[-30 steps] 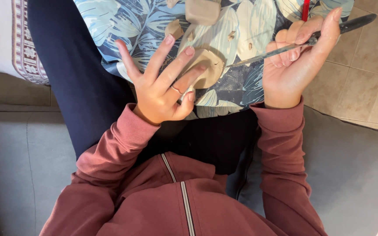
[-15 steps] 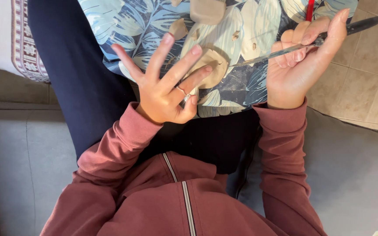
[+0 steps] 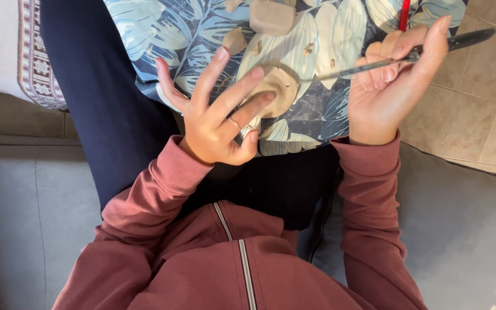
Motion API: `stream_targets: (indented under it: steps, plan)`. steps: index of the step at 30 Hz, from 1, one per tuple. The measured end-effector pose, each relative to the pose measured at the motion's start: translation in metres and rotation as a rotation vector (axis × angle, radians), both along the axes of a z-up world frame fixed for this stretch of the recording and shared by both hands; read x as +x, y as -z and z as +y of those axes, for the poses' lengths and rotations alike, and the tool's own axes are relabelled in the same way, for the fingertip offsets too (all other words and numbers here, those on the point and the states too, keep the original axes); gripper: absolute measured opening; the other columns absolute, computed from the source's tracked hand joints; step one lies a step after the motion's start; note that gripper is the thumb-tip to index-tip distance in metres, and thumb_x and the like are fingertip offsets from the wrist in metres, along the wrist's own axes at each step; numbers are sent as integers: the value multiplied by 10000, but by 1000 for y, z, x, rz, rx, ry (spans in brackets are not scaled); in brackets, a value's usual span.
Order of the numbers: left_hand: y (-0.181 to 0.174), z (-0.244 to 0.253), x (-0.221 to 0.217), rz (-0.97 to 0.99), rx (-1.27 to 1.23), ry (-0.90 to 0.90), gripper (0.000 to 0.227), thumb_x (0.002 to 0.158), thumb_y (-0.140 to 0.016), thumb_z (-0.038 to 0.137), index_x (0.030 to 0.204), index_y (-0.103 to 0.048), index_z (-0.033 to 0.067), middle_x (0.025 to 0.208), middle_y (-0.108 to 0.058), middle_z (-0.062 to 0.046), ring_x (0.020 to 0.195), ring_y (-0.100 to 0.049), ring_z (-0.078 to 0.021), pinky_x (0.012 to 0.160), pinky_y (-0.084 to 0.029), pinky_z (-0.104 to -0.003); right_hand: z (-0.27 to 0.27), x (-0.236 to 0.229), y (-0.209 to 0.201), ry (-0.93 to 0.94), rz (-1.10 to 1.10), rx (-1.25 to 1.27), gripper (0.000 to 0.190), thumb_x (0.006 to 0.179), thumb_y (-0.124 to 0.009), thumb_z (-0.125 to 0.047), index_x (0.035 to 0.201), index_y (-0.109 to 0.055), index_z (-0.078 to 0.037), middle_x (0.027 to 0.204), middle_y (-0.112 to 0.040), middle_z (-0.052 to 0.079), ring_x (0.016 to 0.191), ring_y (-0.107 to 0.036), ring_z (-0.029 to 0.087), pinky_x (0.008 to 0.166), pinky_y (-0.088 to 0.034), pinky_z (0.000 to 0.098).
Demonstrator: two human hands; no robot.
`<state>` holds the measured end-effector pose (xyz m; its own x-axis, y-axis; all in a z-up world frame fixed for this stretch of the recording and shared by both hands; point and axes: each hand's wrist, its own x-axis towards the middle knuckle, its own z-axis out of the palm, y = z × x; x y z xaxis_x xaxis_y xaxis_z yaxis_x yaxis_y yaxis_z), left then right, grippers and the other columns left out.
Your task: Molding a piece of clay into a circular shape, cutting it with a knife, and painting it with a brush.
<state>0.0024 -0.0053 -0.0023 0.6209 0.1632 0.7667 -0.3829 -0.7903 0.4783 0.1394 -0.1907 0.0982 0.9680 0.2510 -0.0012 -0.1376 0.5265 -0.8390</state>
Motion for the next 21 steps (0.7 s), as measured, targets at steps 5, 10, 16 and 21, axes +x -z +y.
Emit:
stream_targets:
  steps: [5, 10, 16, 21]
  plan:
    - [-3, 0, -4, 51, 94, -21, 457, 990, -571, 497, 1285, -839, 273, 1466, -600, 88, 1457, -386, -279, 1112, 119, -749, -6, 2, 10, -48, -81, -15, 252, 1002, -647, -388, 960, -549, -160, 703, -415, -77, 504, -232, 3, 471, -192, 197]
    - [0, -3, -2, 116, 112, -80, 562, 1051, -426, 615, 1383, -800, 358, 1565, -474, 93, 1519, -292, -275, 1115, 167, -758, -9, 3, 14, -114, -71, 30, 235, 1032, -640, -402, 1063, -612, -171, 768, -468, -77, 542, -247, -1, 512, -206, 190]
    - [-1, 4, -2, 42, 22, 52, 539, 969, -528, 511, 1221, -870, 180, 1486, -578, 34, 1486, -300, -409, 1099, 148, -800, -8, 4, 13, -47, -60, -2, 262, 1000, -645, -397, 1009, -558, -150, 811, -515, -53, 516, -264, 4, 484, -216, 200]
    - [5, 0, -3, 142, 148, -33, 687, 1082, -273, 710, 1438, -744, 360, 1609, -375, 102, 1527, -155, -396, 1047, 126, -890, -7, 3, 12, -72, -73, -2, 265, 1009, -634, -407, 1020, -562, -151, 751, -467, -75, 519, -251, 4, 491, -202, 205]
